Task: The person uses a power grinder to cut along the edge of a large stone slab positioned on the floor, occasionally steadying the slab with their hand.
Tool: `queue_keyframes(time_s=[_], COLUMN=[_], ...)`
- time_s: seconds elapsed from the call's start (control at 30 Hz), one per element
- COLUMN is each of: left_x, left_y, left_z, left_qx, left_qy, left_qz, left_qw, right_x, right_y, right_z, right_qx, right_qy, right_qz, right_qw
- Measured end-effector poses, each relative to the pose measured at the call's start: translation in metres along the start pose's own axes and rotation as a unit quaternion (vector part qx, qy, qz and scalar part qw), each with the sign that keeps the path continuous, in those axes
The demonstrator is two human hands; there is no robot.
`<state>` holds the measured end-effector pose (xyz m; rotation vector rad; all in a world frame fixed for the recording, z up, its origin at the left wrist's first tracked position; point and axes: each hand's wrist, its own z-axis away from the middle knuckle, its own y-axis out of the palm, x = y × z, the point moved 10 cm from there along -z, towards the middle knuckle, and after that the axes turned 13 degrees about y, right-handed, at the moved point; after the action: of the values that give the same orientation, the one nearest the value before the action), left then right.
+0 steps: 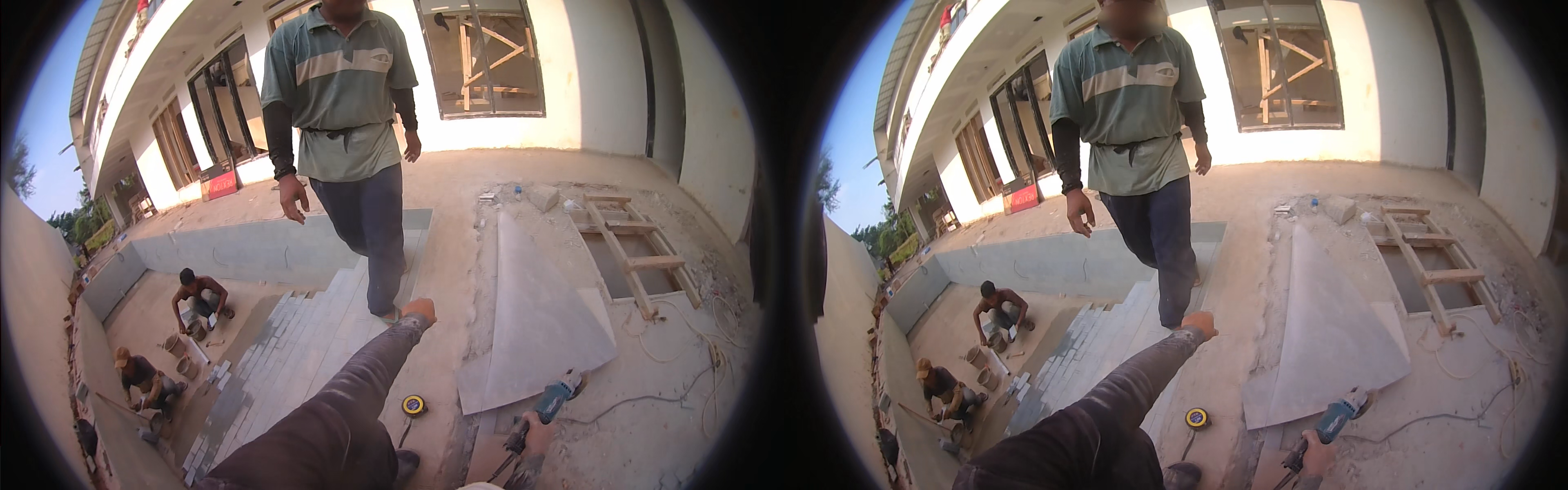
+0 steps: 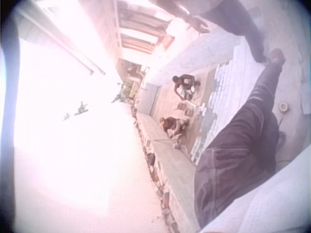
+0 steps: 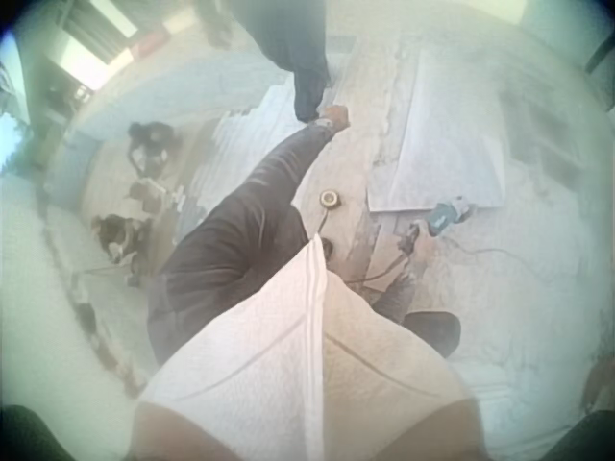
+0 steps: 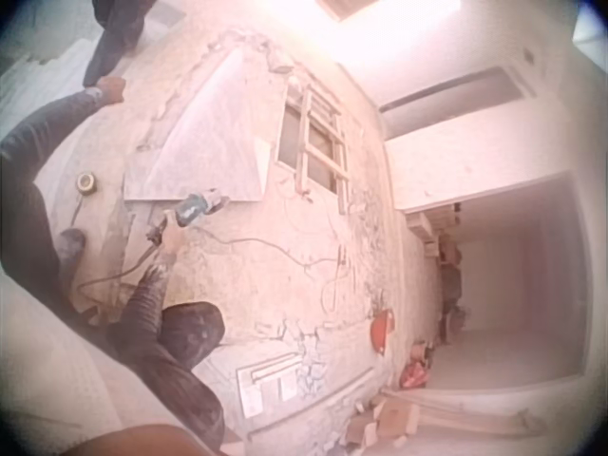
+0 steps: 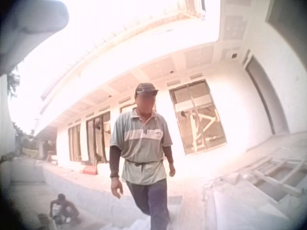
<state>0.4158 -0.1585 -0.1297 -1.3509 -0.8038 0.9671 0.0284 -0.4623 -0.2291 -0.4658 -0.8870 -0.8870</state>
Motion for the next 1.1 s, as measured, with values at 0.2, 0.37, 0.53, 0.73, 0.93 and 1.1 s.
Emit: queue_keyframes(time_s=[0.2,0.37,0.53,0.73,0.93,1.1], left_x=[-0.004,0.007,0.015,-0.038,-0.058,-0.070], left_y=[-0.002,-0.009,0.045,0.048,0.044,0.050], left_z=[-0.002,-0.013,-0.026,-0.009,-0.012,-0.022], left_qx=[0.016,0.013,0.175,0.227,0.211,0.218], left_qy=[0.002,-0.003,0.054,0.113,0.151,0.189], left_qz=[0.002,-0.027,0.066,0.095,0.105,0.105], left_qw=[1.000,1.000,0.981,0.963,0.960,0.952], right_x=[0.015,0.004,0.003,0.002,0.004,-0.005], right_y=[0.005,0.020,0.020,0.007,0.009,0.010], right_z=[0.007,-0.002,-0.007,-0.009,-0.009,-0.016], right_qx=[0.016,0.069,0.065,0.056,0.050,0.046], right_qy=[-0.042,0.003,-0.024,0.006,0.005,0.010], right_qz=[-0.014,-0.039,-0.004,-0.020,-0.037,-0.040], right_qw=[0.999,0.997,0.998,0.998,0.998,0.998])
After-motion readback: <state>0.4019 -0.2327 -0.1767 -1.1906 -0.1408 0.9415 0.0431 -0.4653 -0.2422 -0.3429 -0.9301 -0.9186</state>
